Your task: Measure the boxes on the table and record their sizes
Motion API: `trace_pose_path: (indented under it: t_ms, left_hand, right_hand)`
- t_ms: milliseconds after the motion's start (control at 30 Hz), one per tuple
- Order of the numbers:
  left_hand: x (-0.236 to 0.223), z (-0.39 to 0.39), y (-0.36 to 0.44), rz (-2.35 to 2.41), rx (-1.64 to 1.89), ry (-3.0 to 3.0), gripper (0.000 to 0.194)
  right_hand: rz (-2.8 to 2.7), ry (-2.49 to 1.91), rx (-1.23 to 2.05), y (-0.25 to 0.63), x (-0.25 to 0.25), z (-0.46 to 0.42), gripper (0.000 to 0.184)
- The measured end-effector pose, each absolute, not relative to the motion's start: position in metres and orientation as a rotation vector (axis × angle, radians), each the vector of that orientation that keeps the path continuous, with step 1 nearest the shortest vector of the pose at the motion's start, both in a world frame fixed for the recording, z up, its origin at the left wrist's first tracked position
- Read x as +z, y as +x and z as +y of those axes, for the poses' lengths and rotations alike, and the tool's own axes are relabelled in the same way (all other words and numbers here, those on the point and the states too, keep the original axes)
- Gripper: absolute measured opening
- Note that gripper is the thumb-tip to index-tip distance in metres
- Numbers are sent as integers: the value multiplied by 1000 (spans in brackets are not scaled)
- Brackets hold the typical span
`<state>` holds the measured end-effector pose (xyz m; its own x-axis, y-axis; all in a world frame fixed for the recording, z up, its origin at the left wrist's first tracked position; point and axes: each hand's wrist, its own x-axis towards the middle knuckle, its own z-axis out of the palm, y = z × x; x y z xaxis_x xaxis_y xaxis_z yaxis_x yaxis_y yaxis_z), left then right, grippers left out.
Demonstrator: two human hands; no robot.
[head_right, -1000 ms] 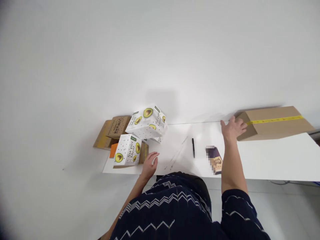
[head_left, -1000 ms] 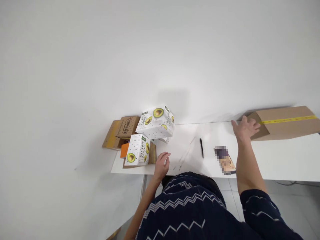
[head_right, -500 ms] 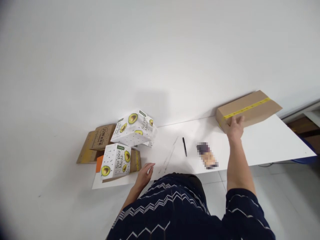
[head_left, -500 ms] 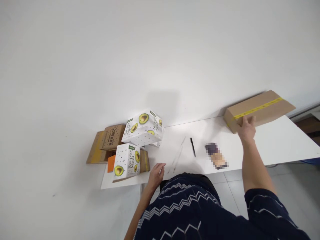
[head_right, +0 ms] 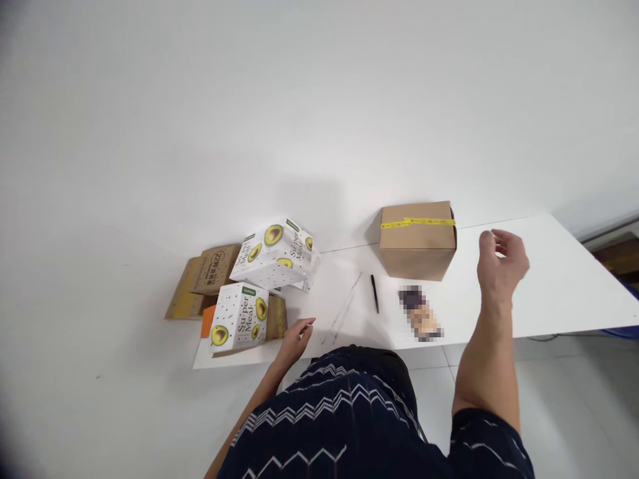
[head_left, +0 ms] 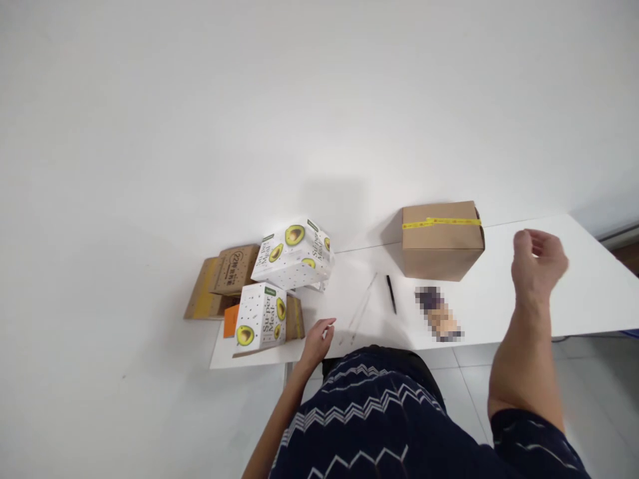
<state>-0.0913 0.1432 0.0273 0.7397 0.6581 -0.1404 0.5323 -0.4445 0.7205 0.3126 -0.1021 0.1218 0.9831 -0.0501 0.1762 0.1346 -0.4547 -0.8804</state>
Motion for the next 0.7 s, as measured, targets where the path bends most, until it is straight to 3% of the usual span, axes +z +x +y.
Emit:
trace_pose_path:
  t_ms: [133,367,533,700]
  left_hand:
    - [25,147,-53,937,165,1853,40]
    - [52,152,56,776,96,1250,64]
    - [78,143,75,622,191,956,56]
    - [91,132,15,701,257,1010,79]
  right_hand:
    - [-152,-1970,277,335,103,-87,72]
    - [-462,-1879,404,279,86,-35,86]
    - [-639,-1806,283,227,127,-33,69]
    - [-1237,-1532,311,182,180,-59,52]
